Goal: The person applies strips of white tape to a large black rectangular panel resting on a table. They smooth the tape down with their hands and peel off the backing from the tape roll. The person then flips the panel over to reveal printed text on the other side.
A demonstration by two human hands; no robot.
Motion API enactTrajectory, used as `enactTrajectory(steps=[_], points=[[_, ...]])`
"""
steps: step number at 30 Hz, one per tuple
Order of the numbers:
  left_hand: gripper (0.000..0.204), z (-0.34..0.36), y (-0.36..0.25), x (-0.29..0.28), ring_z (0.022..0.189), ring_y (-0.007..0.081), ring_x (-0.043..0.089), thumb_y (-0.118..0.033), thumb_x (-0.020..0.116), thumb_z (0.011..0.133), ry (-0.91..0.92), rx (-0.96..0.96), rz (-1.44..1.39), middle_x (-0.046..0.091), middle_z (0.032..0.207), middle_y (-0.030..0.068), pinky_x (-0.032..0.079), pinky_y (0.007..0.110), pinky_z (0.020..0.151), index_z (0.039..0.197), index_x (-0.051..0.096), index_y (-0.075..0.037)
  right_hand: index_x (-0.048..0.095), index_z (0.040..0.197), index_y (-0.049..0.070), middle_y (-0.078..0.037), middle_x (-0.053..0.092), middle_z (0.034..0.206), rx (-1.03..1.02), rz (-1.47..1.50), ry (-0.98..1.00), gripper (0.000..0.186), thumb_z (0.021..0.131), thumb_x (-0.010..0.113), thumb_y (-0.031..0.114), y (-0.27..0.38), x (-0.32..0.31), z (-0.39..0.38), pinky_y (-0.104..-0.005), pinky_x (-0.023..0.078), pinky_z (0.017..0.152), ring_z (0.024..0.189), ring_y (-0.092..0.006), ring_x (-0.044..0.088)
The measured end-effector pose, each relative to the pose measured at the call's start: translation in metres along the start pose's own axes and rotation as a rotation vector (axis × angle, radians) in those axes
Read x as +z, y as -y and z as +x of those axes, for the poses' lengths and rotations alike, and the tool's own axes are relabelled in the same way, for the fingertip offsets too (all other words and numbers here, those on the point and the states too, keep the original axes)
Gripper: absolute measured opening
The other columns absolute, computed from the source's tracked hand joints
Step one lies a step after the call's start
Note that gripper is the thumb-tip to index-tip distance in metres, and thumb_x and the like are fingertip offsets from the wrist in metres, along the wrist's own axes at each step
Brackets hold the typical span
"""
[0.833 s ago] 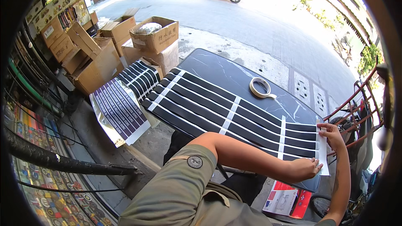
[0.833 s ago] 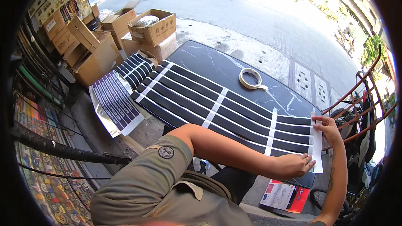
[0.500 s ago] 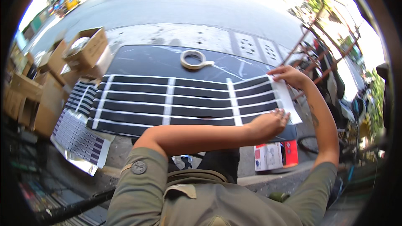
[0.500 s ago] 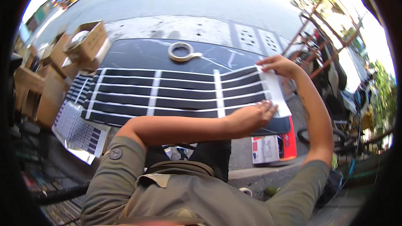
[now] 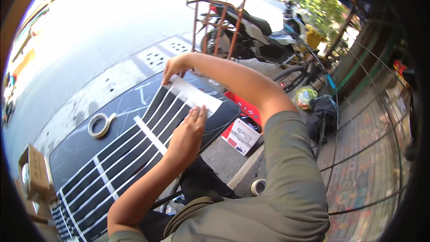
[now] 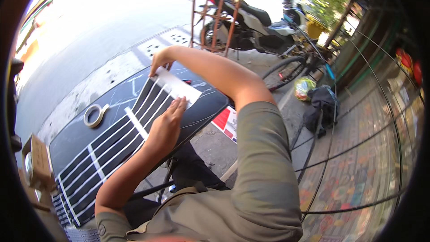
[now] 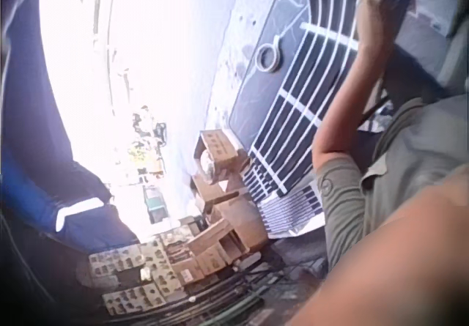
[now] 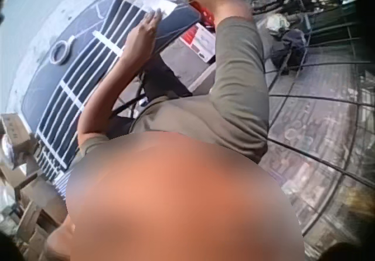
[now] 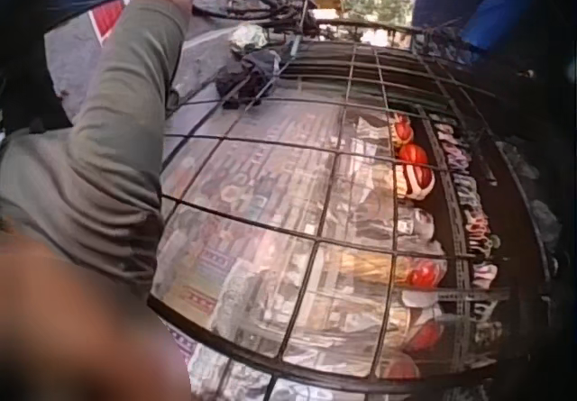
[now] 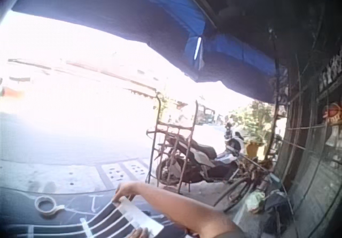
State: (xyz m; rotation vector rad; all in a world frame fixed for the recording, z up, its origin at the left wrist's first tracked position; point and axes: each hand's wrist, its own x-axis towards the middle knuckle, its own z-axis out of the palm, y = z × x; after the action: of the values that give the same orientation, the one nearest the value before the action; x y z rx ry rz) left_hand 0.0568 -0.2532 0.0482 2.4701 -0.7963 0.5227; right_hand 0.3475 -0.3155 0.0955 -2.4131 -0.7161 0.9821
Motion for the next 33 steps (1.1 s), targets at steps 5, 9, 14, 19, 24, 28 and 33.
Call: enactTrajectory(steps=[5, 9, 14, 19, 24, 28, 33], points=[[0.062, 0.002, -0.004, -0.004, 0.129, 0.0439, 0.058, 0.016, 0.047, 0.084, 0.012, -0.034, -0.007, 0.054, 0.142, 0.034, 0.052, 0.046, 0.106, 0.145, 0.049, 0.007, 0.08, 0.11, 0.008, -0.01, 0.078, 0.11, 0.013, 0.076, 0.01, 0.041, 0.077, 0.092, 0.028, 0.008, 0.002, 0.002, -0.0343, 0.062, 0.082, 0.093, -0.024, 0.076], [0.063, 0.002, -0.003, -0.002, 0.128, 0.0437, 0.059, 0.017, 0.048, 0.083, -0.012, -0.016, 0.002, 0.055, 0.142, 0.0339, 0.053, 0.045, 0.105, 0.145, 0.05, 0.006, 0.081, 0.109, 0.009, -0.008, 0.078, 0.108, -0.009, 0.079, -0.02, 0.033, 0.081, 0.09, 0.025, 0.0, 0.002, 0.003, -0.0329, 0.061, 0.083, 0.095, -0.021, 0.076], [0.063, 0.001, -0.002, -0.001, 0.128, 0.0433, 0.059, 0.019, 0.048, 0.082, 0.005, -0.022, -0.004, 0.055, 0.142, 0.0329, 0.053, 0.045, 0.105, 0.144, 0.051, 0.006, 0.08, 0.104, 0.007, -0.004, 0.079, 0.097, -0.103, 0.144, 0.015, 0.033, 0.082, 0.089, 0.03, -0.012, 0.006, 0.011, -0.0297, 0.059, 0.085, 0.087, -0.0136, 0.074], [0.062, 0.002, -0.002, -0.001, 0.129, 0.0432, 0.059, 0.018, 0.047, 0.084, 0.009, -0.028, 0.001, 0.055, 0.143, 0.032, 0.053, 0.045, 0.106, 0.144, 0.051, 0.006, 0.08, 0.109, 0.01, -0.004, 0.079, 0.102, -0.063, 0.081, 0.01, 0.034, 0.084, 0.087, 0.033, -0.016, 0.005, 0.013, -0.0322, 0.057, 0.088, 0.093, -0.0145, 0.074], [0.062, 0.0, 0.0, 0.001, 0.131, 0.0432, 0.057, 0.017, 0.046, 0.085, -0.009, -0.015, -0.008, 0.054, 0.143, 0.0319, 0.051, 0.045, 0.108, 0.145, 0.05, 0.004, 0.081, 0.114, 0.018, -0.008, 0.075, 0.119, -0.048, -0.281, 0.086, 0.052, 0.078, 0.085, 0.055, -0.012, 0.003, 0.023, -0.0418, 0.052, 0.094, 0.1, -0.0247, 0.074], [0.064, -0.002, 0.003, 0.004, 0.132, 0.0431, 0.057, 0.016, 0.046, 0.085, 0.009, -0.025, -0.018, 0.053, 0.144, 0.0323, 0.052, 0.046, 0.107, 0.148, 0.047, 0.004, 0.08, 0.109, 0.003, -0.015, 0.076, 0.115, -0.007, -0.649, 0.022, 0.074, 0.078, 0.076, 0.07, -0.001, 0.023, 0.038, -0.0429, 0.052, 0.097, 0.11, -0.0297, 0.07], [0.064, -0.003, 0.005, 0.009, 0.13, 0.0438, 0.057, 0.014, 0.046, 0.085, 0.005, -0.002, -0.027, 0.054, 0.143, 0.0326, 0.053, 0.046, 0.104, 0.148, 0.046, 0.003, 0.076, 0.117, 0.0, -0.021, 0.072, 0.121, -0.012, -0.681, 0.106, 0.092, 0.074, 0.072, 0.081, 0.016, 0.059, 0.054, -0.0433, 0.052, 0.094, 0.111, -0.0345, 0.069]])
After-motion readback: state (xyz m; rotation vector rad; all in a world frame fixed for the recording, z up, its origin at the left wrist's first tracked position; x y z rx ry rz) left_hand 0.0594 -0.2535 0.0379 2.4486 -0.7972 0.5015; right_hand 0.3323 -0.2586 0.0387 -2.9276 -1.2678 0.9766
